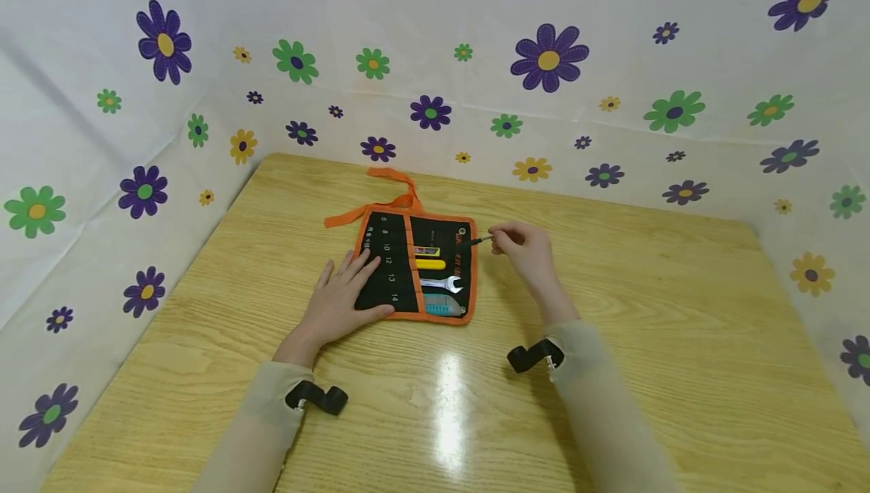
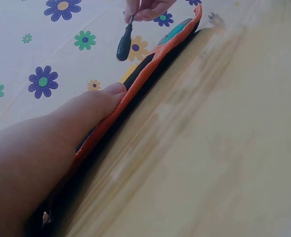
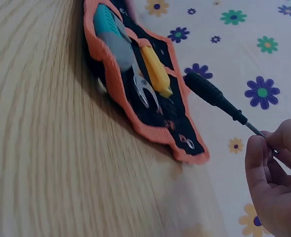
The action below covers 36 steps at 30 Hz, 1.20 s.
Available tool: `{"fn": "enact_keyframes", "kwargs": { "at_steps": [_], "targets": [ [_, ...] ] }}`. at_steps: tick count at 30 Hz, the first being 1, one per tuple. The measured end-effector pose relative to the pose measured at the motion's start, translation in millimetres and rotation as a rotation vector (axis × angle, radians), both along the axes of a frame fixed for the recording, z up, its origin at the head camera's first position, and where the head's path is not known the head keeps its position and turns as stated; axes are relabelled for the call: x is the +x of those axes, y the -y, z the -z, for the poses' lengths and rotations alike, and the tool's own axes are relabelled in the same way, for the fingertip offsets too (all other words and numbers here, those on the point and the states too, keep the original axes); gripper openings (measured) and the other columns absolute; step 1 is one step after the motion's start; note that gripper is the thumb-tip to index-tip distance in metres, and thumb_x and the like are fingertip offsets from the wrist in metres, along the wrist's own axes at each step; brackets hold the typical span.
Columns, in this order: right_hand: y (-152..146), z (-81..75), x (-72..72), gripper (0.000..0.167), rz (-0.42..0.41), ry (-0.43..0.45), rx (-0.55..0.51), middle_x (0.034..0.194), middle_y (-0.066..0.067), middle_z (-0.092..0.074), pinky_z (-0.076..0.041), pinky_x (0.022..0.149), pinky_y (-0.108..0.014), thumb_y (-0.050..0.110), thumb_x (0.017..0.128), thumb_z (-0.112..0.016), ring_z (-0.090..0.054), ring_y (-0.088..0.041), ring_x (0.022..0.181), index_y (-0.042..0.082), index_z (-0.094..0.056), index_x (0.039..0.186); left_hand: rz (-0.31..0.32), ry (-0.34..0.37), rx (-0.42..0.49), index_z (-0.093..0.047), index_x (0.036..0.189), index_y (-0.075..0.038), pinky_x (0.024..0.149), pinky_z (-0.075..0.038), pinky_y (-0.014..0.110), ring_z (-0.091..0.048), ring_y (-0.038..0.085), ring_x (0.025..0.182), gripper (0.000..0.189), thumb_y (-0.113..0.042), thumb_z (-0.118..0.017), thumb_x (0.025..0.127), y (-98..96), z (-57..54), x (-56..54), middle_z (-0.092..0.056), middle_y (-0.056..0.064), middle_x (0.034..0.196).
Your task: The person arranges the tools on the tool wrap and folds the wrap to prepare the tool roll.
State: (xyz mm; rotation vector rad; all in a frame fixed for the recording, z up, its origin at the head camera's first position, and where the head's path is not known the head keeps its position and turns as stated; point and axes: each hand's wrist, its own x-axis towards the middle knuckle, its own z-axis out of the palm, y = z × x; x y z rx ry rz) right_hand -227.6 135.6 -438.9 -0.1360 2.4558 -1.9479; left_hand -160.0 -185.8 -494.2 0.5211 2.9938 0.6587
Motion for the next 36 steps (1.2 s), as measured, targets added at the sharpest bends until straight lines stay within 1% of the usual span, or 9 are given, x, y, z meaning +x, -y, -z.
{"fn": "enact_keyframes", "kwargs": {
  "at_steps": [6, 9, 12, 14, 22, 26, 31, 34, 36],
  "targets": [
    [19.8, 6.3, -11.0, 0.024, -0.011, 0.012, -0.029, 0.105, -0.03, -0.063, -0.056, 0.077, -0.034, 0.004, 0.095, -0.057, -0.066, -0.032, 0.084, -0.013, -0.064, 0.111, 0.001, 0.012, -0.004, -0.023, 0.154, -0.019, 0.114, 0.003, 0.051, -0.004, 0.028, 0.145, 0.095, -0.073, -0.052, 0.081, -0.7, -0.8, 0.9, -0.015, 0.006, 0.159],
    [27.5, 8.6, -14.5, 0.024, -0.021, 0.018, -0.037, 0.104, -0.031, -0.063, -0.055, 0.079, -0.038, 0.004, 0.095, -0.057, -0.067, -0.027, 0.081, -0.013, -0.064, 0.111, 0.002, 0.012, -0.003, -0.023, 0.154, -0.019, 0.114, 0.003, 0.051, -0.004, 0.028, 0.145, 0.095, -0.073, -0.052, 0.081, -0.6, -1.1, 1.3, -0.016, 0.006, 0.159],
    [34.2, 11.0, -16.3, 0.022, -0.013, 0.011, -0.027, 0.102, -0.027, -0.065, -0.055, 0.078, -0.039, 0.004, 0.095, -0.058, -0.066, -0.016, 0.075, -0.011, -0.066, 0.109, -0.001, 0.016, -0.007, -0.022, 0.154, -0.02, 0.114, 0.004, 0.051, -0.003, 0.028, 0.145, 0.095, -0.073, -0.052, 0.081, -0.2, -0.5, 1.2, -0.015, 0.006, 0.159],
    [38.0, 12.7, -17.0, 0.022, -0.009, 0.005, -0.012, 0.101, -0.025, -0.066, -0.056, 0.078, -0.039, 0.004, 0.094, -0.059, -0.065, -0.013, 0.074, -0.01, -0.067, 0.108, -0.003, 0.02, -0.011, -0.022, 0.154, -0.02, 0.114, 0.005, 0.05, -0.002, 0.027, 0.146, 0.095, -0.074, -0.051, 0.081, 0.0, -0.2, 1.1, -0.014, 0.005, 0.159],
    [44.8, 16.0, -22.6, 0.021, 0.023, 0.008, 0.063, 0.094, -0.019, -0.069, -0.056, 0.076, -0.036, 0.009, 0.092, -0.063, -0.068, -0.028, 0.082, -0.006, -0.07, 0.105, 0.0, 0.031, -0.011, -0.021, 0.154, -0.021, 0.114, 0.005, 0.049, -0.001, 0.026, 0.146, 0.095, -0.075, -0.049, 0.081, 0.8, 1.1, 0.1, -0.013, 0.004, 0.159],
    [44.4, 12.5, -26.7, 0.021, -0.006, -0.027, 0.192, 0.091, -0.014, -0.07, -0.056, 0.072, -0.033, 0.012, 0.091, -0.066, -0.068, -0.025, 0.08, -0.003, -0.072, 0.104, 0.001, 0.024, -0.003, -0.022, 0.154, -0.02, 0.114, 0.004, 0.05, -0.002, 0.027, 0.145, 0.095, -0.075, -0.05, 0.081, 0.9, 0.4, 0.2, -0.014, 0.005, 0.159],
    [39.7, 8.0, -31.0, 0.016, -0.108, -0.123, 0.436, 0.093, -0.01, -0.07, -0.053, 0.071, -0.033, 0.014, 0.092, -0.066, -0.064, -0.022, 0.082, 0.002, -0.073, 0.099, -0.001, 0.028, -0.006, -0.021, 0.154, -0.022, 0.114, 0.005, 0.049, -0.001, 0.026, 0.146, 0.096, -0.077, -0.048, 0.08, 1.3, 1.3, -0.8, -0.013, 0.003, 0.159],
    [37.9, 5.1, -34.6, 0.014, -0.17, -0.114, 0.527, 0.095, -0.01, -0.069, -0.05, 0.072, -0.036, 0.015, 0.093, -0.064, -0.061, -0.023, 0.085, 0.004, -0.072, 0.096, -0.002, 0.028, -0.009, -0.02, 0.154, -0.023, 0.114, 0.006, 0.048, -0.001, 0.025, 0.146, 0.096, -0.078, -0.047, 0.08, 1.7, 2.1, -1.6, -0.013, 0.002, 0.159],
    [37.5, 4.2, -37.1, 0.015, -0.197, -0.084, 0.548, 0.097, -0.01, -0.069, -0.049, 0.074, -0.037, 0.015, 0.094, -0.062, -0.06, -0.024, 0.087, 0.004, -0.071, 0.096, -0.002, 0.027, -0.003, -0.02, 0.154, -0.023, 0.114, 0.006, 0.048, -0.001, 0.025, 0.146, 0.096, -0.077, -0.047, 0.08, 2.0, 2.5, -2.1, -0.013, 0.003, 0.159]
  ]
}}
